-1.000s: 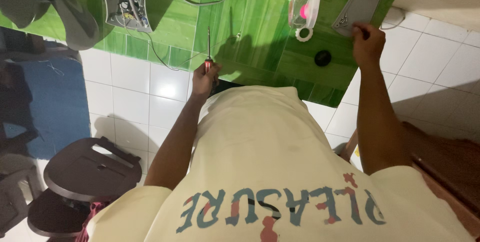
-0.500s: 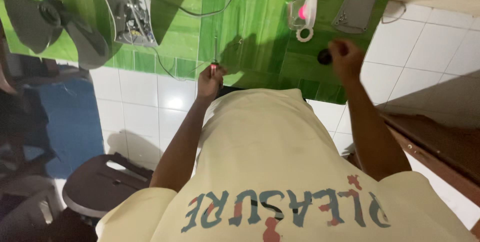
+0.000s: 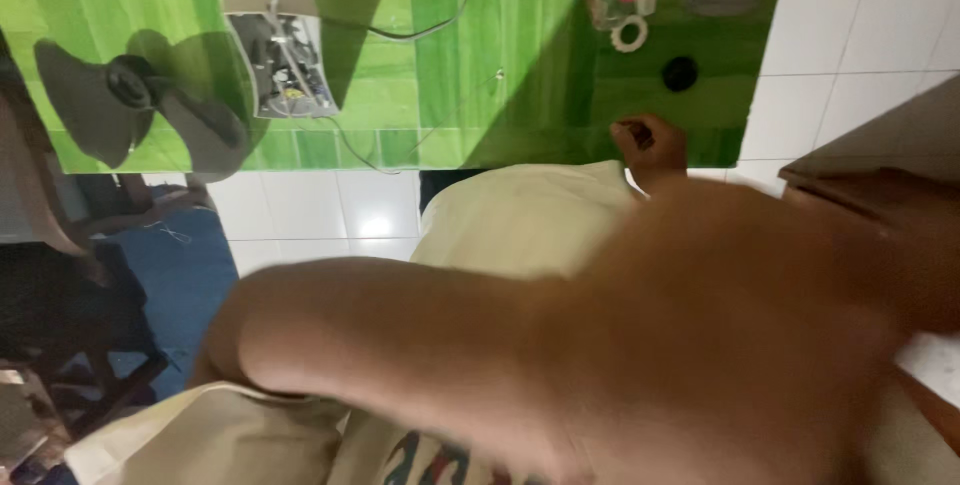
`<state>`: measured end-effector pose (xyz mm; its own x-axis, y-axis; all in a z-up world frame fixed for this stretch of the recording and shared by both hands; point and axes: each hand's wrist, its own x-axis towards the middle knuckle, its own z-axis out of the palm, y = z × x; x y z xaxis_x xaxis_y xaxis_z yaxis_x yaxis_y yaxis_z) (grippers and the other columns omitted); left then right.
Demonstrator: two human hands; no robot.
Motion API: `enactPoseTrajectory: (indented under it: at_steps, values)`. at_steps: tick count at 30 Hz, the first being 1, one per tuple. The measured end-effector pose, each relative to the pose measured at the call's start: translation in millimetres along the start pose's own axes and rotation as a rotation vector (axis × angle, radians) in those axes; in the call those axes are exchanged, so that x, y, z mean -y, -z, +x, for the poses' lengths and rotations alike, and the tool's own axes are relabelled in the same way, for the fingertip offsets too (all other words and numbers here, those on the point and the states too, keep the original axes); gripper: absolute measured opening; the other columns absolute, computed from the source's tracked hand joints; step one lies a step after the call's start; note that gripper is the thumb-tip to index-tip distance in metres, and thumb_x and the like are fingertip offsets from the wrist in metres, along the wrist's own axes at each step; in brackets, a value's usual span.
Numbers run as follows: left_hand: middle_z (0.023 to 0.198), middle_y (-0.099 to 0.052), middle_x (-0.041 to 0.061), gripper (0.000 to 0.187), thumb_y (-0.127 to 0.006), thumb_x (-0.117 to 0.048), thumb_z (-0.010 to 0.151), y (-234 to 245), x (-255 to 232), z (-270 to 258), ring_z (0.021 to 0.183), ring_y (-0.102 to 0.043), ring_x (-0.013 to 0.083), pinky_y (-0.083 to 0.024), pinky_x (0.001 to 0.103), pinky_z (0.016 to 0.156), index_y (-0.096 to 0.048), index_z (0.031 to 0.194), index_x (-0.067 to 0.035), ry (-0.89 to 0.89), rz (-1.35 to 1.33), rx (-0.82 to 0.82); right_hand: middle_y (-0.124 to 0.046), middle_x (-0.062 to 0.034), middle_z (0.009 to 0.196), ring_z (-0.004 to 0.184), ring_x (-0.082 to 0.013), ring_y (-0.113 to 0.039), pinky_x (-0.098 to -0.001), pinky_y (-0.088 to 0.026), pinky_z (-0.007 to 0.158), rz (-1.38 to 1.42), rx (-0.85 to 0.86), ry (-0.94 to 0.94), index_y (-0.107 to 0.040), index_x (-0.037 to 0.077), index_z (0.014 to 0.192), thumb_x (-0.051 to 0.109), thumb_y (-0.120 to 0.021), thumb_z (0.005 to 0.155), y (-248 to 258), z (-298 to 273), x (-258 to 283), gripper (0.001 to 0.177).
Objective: The person uses a screwdriver to remove screws from the back cover of a small white electrical appliance, likely a fan. They remove the cover, place it aside, and then manipulate the internal wiring and components with their hands.
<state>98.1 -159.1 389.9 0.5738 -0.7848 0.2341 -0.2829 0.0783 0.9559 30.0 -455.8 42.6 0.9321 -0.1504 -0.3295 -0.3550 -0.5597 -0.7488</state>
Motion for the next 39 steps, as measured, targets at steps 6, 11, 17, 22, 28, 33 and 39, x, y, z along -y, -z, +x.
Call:
enactPoseTrajectory:
  at_steps: [6, 11, 17, 22, 28, 33, 39]
  values:
    - [0.115, -0.067, 0.008, 0.088, -0.075, -0.071, 0.068, 43.0, -15.1, -54.2, 0.099, -0.069, 0.0224, -0.055, 0.035, 0.086, -0.067, 0.130, -0.008, 0.009, -0.090, 0.123, -0.072, -0.0082, 0.086, 0.074, -0.0120, -0.062, -0.0290, -0.051, 0.066, 0.044, -0.058, 0.083, -0.074, 0.000, 0.104, 0.023, -0.075, 0.101, -44.2, -19.8, 13.8, 0.023]
    - [0.105, -0.065, 0.007, 0.089, -0.078, -0.065, 0.067, 74.8, -30.5, -101.9, 0.091, -0.066, 0.0199, -0.053, 0.033, 0.079, -0.064, 0.132, -0.007, 0.039, -0.105, 0.145, -0.073, -0.0099, 0.085, 0.073, -0.0133, -0.063, -0.0309, -0.051, 0.064, 0.040, -0.052, 0.059, -0.075, 0.000, 0.104, 0.023, -0.075, 0.098, -94.5, -39.3, 27.7, 0.024]
    - [0.093, -0.062, 0.006, 0.091, -0.082, -0.058, 0.065, 121.9, -51.5, -192.1, 0.081, -0.063, 0.0168, -0.051, 0.030, 0.071, -0.061, 0.136, -0.006, 0.166, -0.046, 0.047, -0.074, -0.0100, 0.091, 0.080, -0.0138, -0.067, -0.0303, -0.054, 0.071, 0.043, -0.059, 0.033, -0.073, -0.001, 0.105, 0.022, -0.072, 0.102, -166.7, -48.9, 54.4, 0.023]
    - [0.083, -0.060, 0.006, 0.093, -0.085, -0.052, 0.063, 136.3, -67.5, -207.3, 0.073, -0.061, 0.0143, -0.049, 0.027, 0.064, -0.058, 0.139, -0.005, 0.115, -0.119, 0.062, -0.073, -0.0110, 0.092, 0.081, -0.0150, -0.068, -0.0296, -0.056, 0.074, 0.102, -0.159, 0.083, -0.072, -0.003, 0.106, 0.018, -0.071, 0.104, -174.4, -73.4, 37.3, 0.021]
    - [0.072, -0.057, 0.005, 0.097, -0.088, -0.045, 0.061, 170.2, -34.7, -246.6, 0.064, -0.058, 0.0113, -0.046, 0.024, 0.055, -0.054, 0.142, -0.004, 0.540, 0.033, -0.198, -0.074, -0.0085, 0.089, 0.075, -0.0136, -0.070, -0.0296, -0.057, 0.064, 0.050, -0.247, -0.066, -0.072, -0.001, 0.105, 0.018, -0.067, 0.110, -162.3, -98.0, 3.1, 0.020]
    - [0.072, -0.058, 0.004, 0.042, -0.078, -0.031, 0.091, 155.1, 97.1, -303.8, 0.057, -0.055, 0.0098, -0.047, 0.027, 0.050, -0.066, 0.112, 0.003, 0.841, 0.071, -0.547, -0.074, -0.0085, 0.094, 0.078, -0.0127, -0.071, -0.0297, -0.059, 0.065, 0.126, -0.345, -0.075, -0.073, 0.001, 0.105, 0.018, -0.066, 0.110, -118.8, -75.9, -36.7, 0.019]
    - [0.090, -0.075, 0.014, 0.048, -0.074, -0.038, 0.087, 62.5, 218.0, -326.5, 0.064, -0.067, 0.0184, -0.055, 0.033, 0.056, -0.064, 0.118, -0.003, 1.155, 0.042, -0.501, -0.074, -0.0147, 0.099, 0.087, -0.0231, -0.071, -0.0385, -0.057, 0.077, -0.179, -0.342, 0.052, -0.076, -0.003, 0.112, 0.012, -0.072, 0.105, -27.9, -4.9, -59.8, 0.017]
